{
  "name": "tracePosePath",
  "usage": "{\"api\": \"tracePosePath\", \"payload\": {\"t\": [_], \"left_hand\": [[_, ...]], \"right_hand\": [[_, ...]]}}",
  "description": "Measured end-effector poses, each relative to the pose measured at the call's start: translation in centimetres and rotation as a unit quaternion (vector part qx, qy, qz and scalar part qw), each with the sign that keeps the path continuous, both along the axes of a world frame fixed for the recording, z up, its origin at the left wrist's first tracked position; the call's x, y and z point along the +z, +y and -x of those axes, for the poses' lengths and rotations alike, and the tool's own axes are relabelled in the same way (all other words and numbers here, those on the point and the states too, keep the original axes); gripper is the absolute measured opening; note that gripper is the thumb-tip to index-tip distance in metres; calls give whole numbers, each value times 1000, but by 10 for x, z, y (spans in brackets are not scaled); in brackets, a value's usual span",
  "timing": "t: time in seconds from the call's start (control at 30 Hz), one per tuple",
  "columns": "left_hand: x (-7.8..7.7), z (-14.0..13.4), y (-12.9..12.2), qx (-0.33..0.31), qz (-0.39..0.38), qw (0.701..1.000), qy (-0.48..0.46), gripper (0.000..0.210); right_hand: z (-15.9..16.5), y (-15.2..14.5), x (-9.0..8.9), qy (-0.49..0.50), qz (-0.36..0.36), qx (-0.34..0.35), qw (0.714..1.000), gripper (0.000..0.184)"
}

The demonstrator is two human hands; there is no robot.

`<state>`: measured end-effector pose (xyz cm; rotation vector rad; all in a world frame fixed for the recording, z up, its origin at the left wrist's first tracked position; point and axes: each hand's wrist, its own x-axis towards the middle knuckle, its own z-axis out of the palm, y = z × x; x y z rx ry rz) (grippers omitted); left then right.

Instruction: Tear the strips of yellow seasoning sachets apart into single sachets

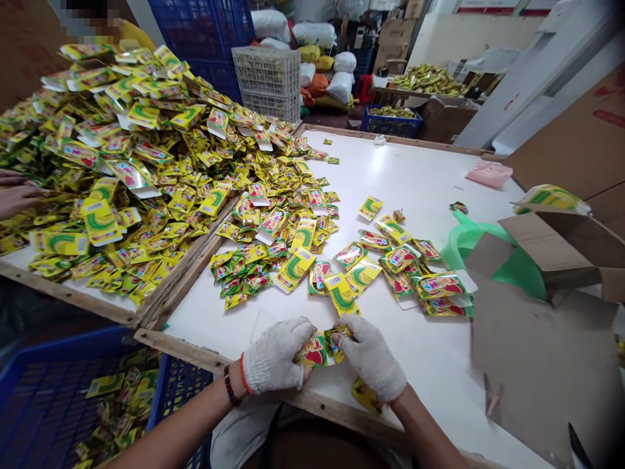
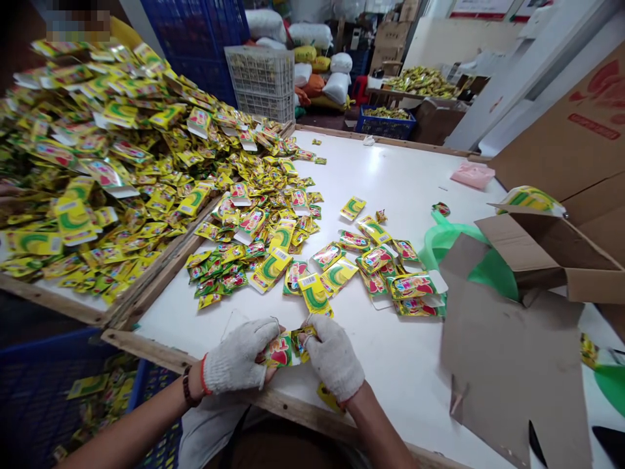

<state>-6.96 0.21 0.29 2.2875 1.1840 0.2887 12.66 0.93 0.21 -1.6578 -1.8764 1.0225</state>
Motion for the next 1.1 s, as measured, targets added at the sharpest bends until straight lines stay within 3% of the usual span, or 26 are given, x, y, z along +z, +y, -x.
{"api": "tracePosePath", "payload": {"t": [0.1, 0.2, 0.33, 0.43, 0.57, 0.67, 0.73, 0.8, 0.87, 0.97, 1.03, 1.1], "left_hand": [[-7, -9, -5, 81, -17, 996, -18, 31], [-10, -16, -9, 124, -56, 991, -13, 29], [-11, -16, -12, 73, -94, 993, 10, 32], [-12, -13, -13, 36, -112, 993, 11, 40], [-11, -9, -9, 56, -157, 986, 18, 42], [-10, -11, -6, 69, -190, 979, 11, 36], [-11, -16, -7, 71, -216, 973, -30, 31], [-14, -23, -11, 82, -217, 968, -98, 36], [-19, -29, -16, 110, -157, 967, -169, 44], [-23, -35, -23, 177, 32, 947, -267, 47], [-22, -35, -27, 219, 156, 901, -341, 44], [-21, -34, -30, 241, 240, 846, -411, 43]], "right_hand": [[12, -6, -3, -43, -61, -37, 996, 15], [11, -8, 4, -94, -64, -10, 993, 21], [2, -3, 14, -130, -40, 51, 989, 23], [4, 0, 14, -138, -32, 41, 989, 20], [6, 0, 17, -23, 18, 23, 999, 21], [6, -5, 24, 75, 102, 15, 992, 22], [8, -7, 27, 96, 153, 63, 981, 24], [10, -6, 30, 95, 141, 114, 979, 28], [11, -2, 32, 75, 78, 145, 984, 24], [6, 4, 30, 44, -6, 167, 985, 18], [2, 2, 22, 64, -54, 119, 989, 20], [-2, -6, 7, 110, -98, 7, 989, 21]]}}
